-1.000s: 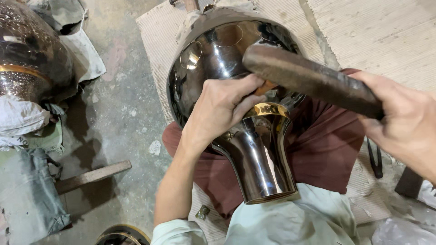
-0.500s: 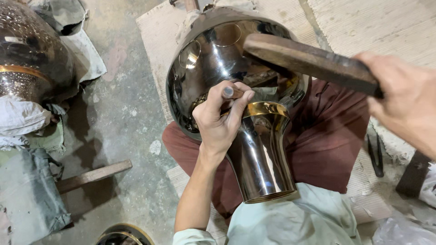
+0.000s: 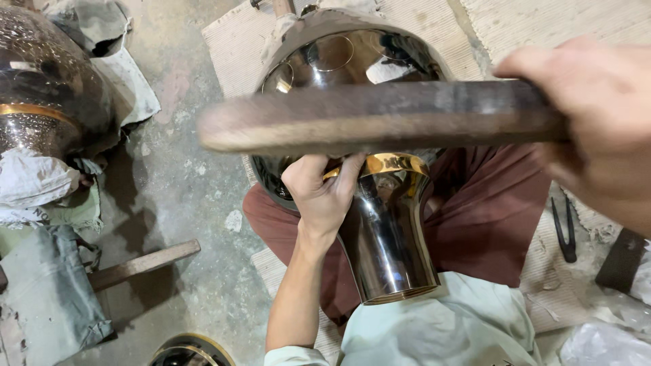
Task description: The person hammers a brass ring onto the neck of a polished metal vessel using a wooden mallet and a small metal punch. They repeatedly tap around the circumference to seat the ring.
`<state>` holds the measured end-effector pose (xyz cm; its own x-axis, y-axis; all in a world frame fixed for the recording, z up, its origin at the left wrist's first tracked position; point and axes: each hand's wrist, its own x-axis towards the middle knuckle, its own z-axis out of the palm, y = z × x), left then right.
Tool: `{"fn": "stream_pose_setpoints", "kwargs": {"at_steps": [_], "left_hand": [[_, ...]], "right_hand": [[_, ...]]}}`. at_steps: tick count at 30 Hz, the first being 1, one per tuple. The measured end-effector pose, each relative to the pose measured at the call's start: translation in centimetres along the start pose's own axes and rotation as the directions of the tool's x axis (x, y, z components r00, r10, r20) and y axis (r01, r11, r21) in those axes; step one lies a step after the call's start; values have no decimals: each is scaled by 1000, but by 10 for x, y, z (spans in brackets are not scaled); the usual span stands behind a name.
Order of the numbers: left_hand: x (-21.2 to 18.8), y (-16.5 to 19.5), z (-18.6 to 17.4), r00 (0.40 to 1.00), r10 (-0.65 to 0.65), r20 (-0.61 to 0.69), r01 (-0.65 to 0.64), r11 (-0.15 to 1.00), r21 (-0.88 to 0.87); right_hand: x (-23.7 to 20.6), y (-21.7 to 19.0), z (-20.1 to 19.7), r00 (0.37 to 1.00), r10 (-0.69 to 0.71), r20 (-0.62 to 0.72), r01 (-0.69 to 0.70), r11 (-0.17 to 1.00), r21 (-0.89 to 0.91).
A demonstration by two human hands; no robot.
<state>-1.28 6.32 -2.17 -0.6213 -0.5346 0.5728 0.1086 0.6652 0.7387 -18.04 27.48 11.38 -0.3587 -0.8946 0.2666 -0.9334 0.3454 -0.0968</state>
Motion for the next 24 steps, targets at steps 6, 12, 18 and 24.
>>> {"fn": "stream_pose_setpoints", "kwargs": {"at_steps": [6,12,18,24], "left_hand": [[-5,-16,2,999,16,50,-9,992,-127],[15,-12,-7,960,193,201,-196,981,-7],[47,11,-16,902,139,408,-141,990,-25],[59,22,-17,852,161,498,-167,985,-33]], "right_hand": [[11,-4,-6,996,-82,-47,85,994,69],[-2,4,11,998,-43,-43,43,999,8],[-16,13,39,992,65,-107,-44,982,184],[-35,13,61,973,167,-158,-108,938,329]]}}
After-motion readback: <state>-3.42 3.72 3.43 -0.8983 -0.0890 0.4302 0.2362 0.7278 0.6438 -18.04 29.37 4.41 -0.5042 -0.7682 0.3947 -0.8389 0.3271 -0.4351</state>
